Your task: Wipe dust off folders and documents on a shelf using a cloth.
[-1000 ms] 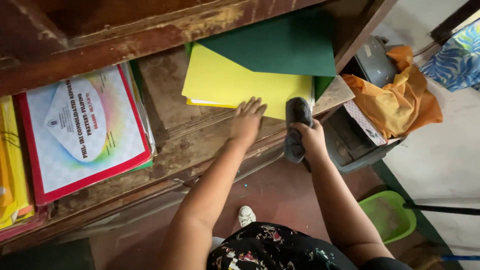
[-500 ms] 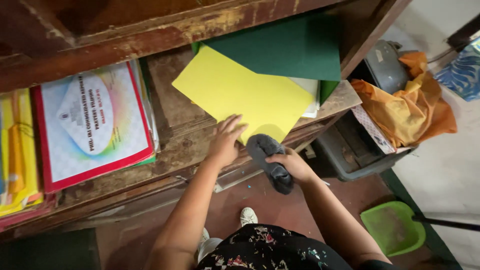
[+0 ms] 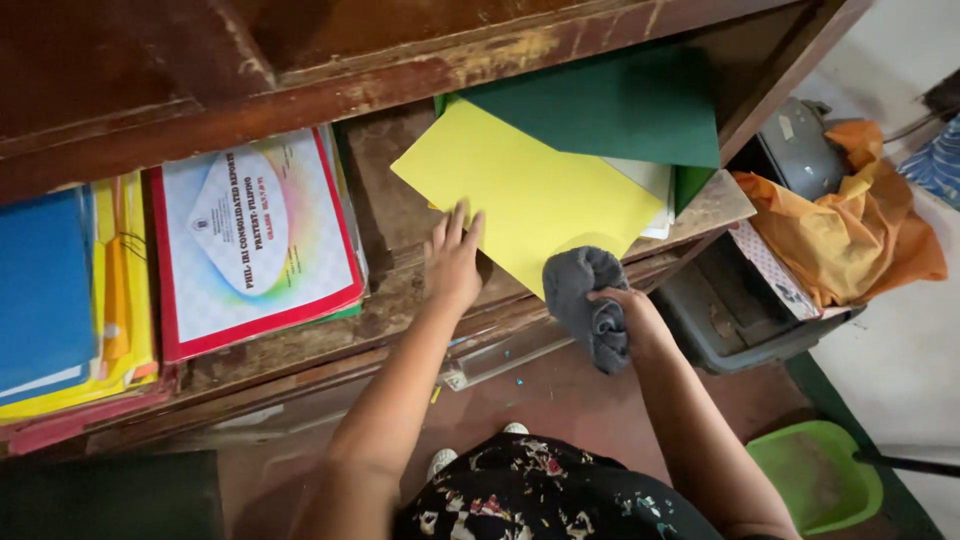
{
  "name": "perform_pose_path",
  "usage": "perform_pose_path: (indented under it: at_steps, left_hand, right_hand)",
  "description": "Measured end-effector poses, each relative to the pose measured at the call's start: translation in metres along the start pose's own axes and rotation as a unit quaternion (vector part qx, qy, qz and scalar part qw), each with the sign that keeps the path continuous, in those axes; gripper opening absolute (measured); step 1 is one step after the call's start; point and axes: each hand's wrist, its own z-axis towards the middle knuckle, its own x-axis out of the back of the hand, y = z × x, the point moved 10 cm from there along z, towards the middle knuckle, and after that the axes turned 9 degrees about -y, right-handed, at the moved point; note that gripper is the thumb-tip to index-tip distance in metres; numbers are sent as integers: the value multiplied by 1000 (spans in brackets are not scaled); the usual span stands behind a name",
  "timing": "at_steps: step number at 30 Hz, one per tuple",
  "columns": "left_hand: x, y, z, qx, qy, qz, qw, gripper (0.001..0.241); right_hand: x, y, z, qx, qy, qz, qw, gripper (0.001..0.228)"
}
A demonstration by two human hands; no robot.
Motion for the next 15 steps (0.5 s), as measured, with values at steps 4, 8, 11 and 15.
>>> perform_pose_path:
  at_steps: [4,8,11,15]
  left_hand:
    - [26,-13,8,-13,27,20,999,87]
    - [12,-21,12,-70,23,123,990,62]
    - [22,6,-21,-119,13,123,985,54]
    - [25,30,-55,-101,131,193,967,51]
  right_hand:
    - [47,8,47,80,-4,-193,978,28]
    - [60,-6,31,259,-89,-481,833,19]
    - [100,-26,38,216,-10,-307,927,23]
    - [143,-1,44,78,151,163,972,21]
